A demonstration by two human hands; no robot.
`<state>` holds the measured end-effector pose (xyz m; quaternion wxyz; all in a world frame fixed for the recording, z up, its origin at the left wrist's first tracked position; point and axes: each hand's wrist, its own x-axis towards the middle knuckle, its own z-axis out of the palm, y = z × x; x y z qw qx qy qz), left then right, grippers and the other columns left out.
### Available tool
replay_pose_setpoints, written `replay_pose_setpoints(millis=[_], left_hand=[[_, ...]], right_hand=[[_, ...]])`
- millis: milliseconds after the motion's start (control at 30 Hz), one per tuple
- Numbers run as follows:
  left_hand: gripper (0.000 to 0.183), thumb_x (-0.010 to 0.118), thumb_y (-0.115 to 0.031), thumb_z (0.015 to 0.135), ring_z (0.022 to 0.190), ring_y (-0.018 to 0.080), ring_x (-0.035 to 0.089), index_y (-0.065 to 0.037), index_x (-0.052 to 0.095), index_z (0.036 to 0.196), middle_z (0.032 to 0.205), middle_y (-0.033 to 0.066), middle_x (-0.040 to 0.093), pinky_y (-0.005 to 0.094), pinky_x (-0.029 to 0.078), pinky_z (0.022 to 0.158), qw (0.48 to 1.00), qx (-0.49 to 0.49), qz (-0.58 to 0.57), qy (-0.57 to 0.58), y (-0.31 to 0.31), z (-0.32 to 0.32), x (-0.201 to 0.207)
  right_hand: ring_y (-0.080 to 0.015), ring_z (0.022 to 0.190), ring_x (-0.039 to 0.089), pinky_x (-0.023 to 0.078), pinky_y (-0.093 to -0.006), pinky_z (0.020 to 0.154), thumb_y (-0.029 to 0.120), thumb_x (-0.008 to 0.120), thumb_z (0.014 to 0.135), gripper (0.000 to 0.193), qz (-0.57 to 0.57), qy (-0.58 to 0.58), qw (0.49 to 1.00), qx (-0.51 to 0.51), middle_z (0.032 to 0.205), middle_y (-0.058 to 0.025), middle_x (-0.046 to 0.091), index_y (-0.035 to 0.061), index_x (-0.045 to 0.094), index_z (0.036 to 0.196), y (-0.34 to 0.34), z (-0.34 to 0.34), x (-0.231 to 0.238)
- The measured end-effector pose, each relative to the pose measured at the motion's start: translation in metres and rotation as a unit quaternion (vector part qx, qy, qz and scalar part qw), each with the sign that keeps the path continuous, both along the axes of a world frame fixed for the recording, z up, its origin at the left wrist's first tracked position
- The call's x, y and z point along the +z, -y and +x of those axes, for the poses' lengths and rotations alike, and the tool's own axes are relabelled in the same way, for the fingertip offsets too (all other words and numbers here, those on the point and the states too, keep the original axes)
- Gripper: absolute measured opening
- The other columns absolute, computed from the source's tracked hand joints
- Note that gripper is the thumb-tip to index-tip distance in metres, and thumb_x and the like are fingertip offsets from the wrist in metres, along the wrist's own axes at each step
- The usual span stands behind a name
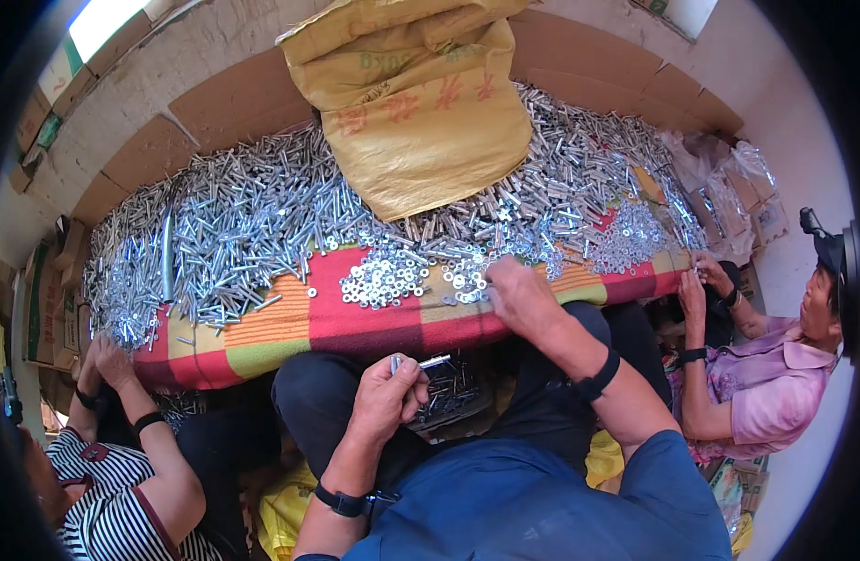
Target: Sorting and assembling metal screws and washers from a large pile.
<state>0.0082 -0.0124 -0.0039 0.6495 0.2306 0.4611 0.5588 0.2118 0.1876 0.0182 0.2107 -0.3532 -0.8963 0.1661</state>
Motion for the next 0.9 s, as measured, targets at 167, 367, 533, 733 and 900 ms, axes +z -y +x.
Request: replay_pose_setpoints(millis=[167,367,533,733,900], left_hand=[[0.033,0.054,-0.029,0.106,0.044,0.0075,0.044,-0.002,0.062,0.089,0.069,0.0071,0.062,0.0220,0.034,0.043,1.000,0.002,-0.001,0.004,-0.001,-0.001,0.002],[0.033,0.054,-0.029,0.106,0.044,0.0074,0.044,-0.002,0.062,0.088,0.069,0.0071,0.062,0.0218,0.034,0.043,1.000,0.011,0.001,0.011,0.000,-0.002,0.001],[0.033,0.054,-0.029,0.106,0.044,0.0073,0.044,-0.003,0.062,0.088,0.069,0.0071,0.062,0.0216,0.033,0.043,1.000,0.014,0.001,0.010,0.000,-0.001,0.000],[0.033,0.054,-0.029,0.106,0.044,0.0074,0.044,-0.003,0.061,0.088,0.068,0.0071,0.062,0.0216,0.033,0.042,1.000,0.016,0.006,0.016,0.000,-0.001,0.001],[0.031,0.055,-0.028,0.106,0.043,0.0074,0.044,-0.003,0.062,0.089,0.068,0.0074,0.062,0.0216,0.033,0.042,1.000,0.020,0.004,0.019,-0.001,-0.002,0.001]], right_hand=[[-0.0447,0.086,0.063,0.051,-0.0525,0.077,0.008,0.062,0.082,0.009,-0.008,0.074,0.997,-0.010,0.087,-0.0225,0.063,0.0002,0.061,0.087,-0.022,0.012,-0.016],[-0.0456,0.085,0.064,0.051,-0.0533,0.078,0.010,0.061,0.081,0.012,-0.062,0.025,0.998,-0.002,0.084,-0.0252,0.064,-0.0016,0.062,0.084,-0.016,0.008,-0.010],[-0.0450,0.084,0.064,0.050,-0.0526,0.078,0.009,0.061,0.081,0.011,-0.088,0.010,0.996,-0.004,0.083,-0.0247,0.065,-0.0012,0.062,0.084,-0.014,0.009,-0.020],[-0.0431,0.084,0.063,0.051,-0.0514,0.075,0.005,0.062,0.080,0.006,-0.051,-0.002,0.997,0.054,0.083,-0.0214,0.063,0.0007,0.061,0.084,-0.010,0.008,-0.014],[-0.0393,0.081,0.064,0.052,-0.0472,0.072,0.001,0.065,0.079,0.009,0.011,0.014,0.996,0.092,0.084,-0.0177,0.062,0.0003,0.061,0.087,-0.006,0.003,-0.012]])
